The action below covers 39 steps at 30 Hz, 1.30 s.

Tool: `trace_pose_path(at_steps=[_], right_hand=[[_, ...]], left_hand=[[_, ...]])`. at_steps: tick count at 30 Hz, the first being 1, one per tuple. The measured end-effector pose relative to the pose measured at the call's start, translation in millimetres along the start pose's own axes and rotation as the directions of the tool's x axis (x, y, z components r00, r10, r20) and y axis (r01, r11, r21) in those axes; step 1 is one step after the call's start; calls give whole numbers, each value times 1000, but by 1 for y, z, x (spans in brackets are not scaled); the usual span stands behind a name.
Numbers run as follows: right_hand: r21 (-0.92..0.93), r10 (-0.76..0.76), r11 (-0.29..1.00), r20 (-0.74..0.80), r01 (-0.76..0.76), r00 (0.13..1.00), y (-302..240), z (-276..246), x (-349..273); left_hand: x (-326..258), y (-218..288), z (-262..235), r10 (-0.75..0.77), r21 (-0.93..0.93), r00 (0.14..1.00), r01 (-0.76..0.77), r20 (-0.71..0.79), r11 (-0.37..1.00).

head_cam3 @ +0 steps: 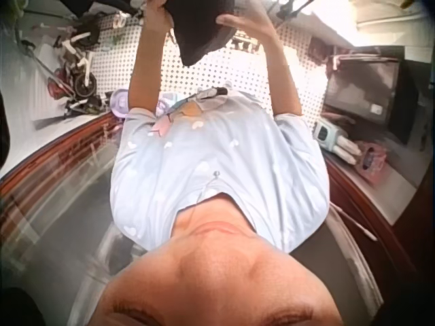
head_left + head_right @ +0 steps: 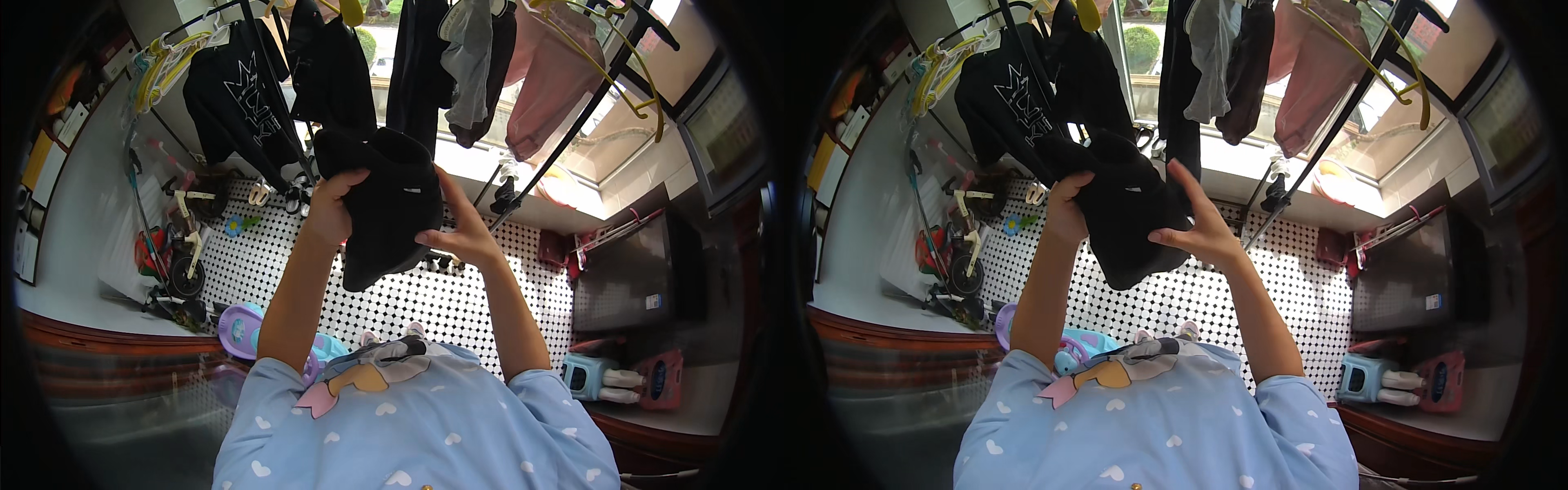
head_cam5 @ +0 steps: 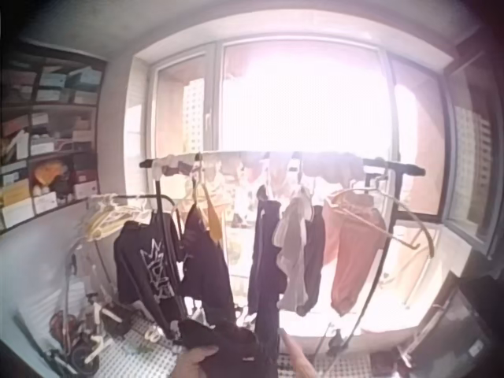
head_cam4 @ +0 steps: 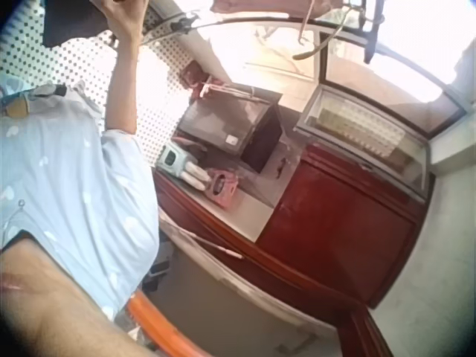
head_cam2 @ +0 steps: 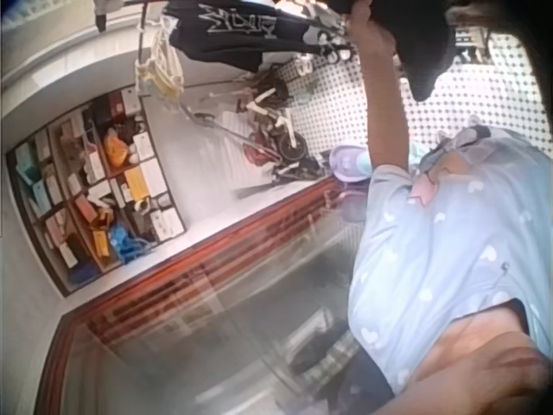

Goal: The person retrieves a mop and a white cloth from the bathroom, then walks to the balcony. They hang the white cloth and several pairs of socks on a drying rack using clothespins, then remove a pair of black pants from the rack and fold them.

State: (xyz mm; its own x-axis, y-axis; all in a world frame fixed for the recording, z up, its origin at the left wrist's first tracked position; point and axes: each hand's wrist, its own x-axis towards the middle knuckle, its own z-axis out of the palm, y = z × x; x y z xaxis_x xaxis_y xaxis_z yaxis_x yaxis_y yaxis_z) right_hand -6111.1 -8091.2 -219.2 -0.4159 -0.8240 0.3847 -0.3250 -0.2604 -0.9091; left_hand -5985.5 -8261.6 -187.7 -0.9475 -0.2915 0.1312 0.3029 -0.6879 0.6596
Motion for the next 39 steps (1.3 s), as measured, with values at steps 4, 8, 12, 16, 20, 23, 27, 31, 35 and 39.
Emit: trace_pose_path(at_steps=[4, 8, 12, 16, 20, 23, 27, 31, 35, 39], right_hand=[[-12, 105, 994, 120, -104, 987, 12, 5, -13], [334, -50, 942, 184, -15, 982, 1, -2, -31], [544, 128, 811, 192, -214, 973, 16, 8, -47], [266, 469, 745, 441, -611, 765, 53, 30, -85], [496, 243, 620, 615, -608, 750, 74, 58, -119], [558, 212, 508, 657, -656, 724, 76, 72, -135], [621, 200, 366, 675, -694, 710, 79, 86, -147], [666, 202, 253, 673, -702, 711, 78, 91, -158], [713, 220, 148, 652, -686, 725, 77, 87, -167], [772, 270, 32, 605, -635, 749, 78, 78, -165]], left_hand=[[-11, 27, 17, 74, 648, 995, -16, -63, 762], [-19, 48, 36, -101, 344, 990, 60, 102, 937], [-34, 43, 58, -52, 200, 954, -8, 295, 980], [-36, 35, 68, -118, -11, 911, 133, 395, 991], [-47, 29, 68, -85, -257, 948, 168, 307, 952], [-51, 22, 57, -18, -396, 952, 144, 304, 907], [-54, 26, 44, -36, -239, 994, 59, 101, 969], [-61, 22, -2, 146, 542, 961, 5, -236, 840], [-72, -7, -43, 55, 779, 998, -66, 41, 624], [-107, -64, -63, -517, 643, 838, 302, 172, 704]])
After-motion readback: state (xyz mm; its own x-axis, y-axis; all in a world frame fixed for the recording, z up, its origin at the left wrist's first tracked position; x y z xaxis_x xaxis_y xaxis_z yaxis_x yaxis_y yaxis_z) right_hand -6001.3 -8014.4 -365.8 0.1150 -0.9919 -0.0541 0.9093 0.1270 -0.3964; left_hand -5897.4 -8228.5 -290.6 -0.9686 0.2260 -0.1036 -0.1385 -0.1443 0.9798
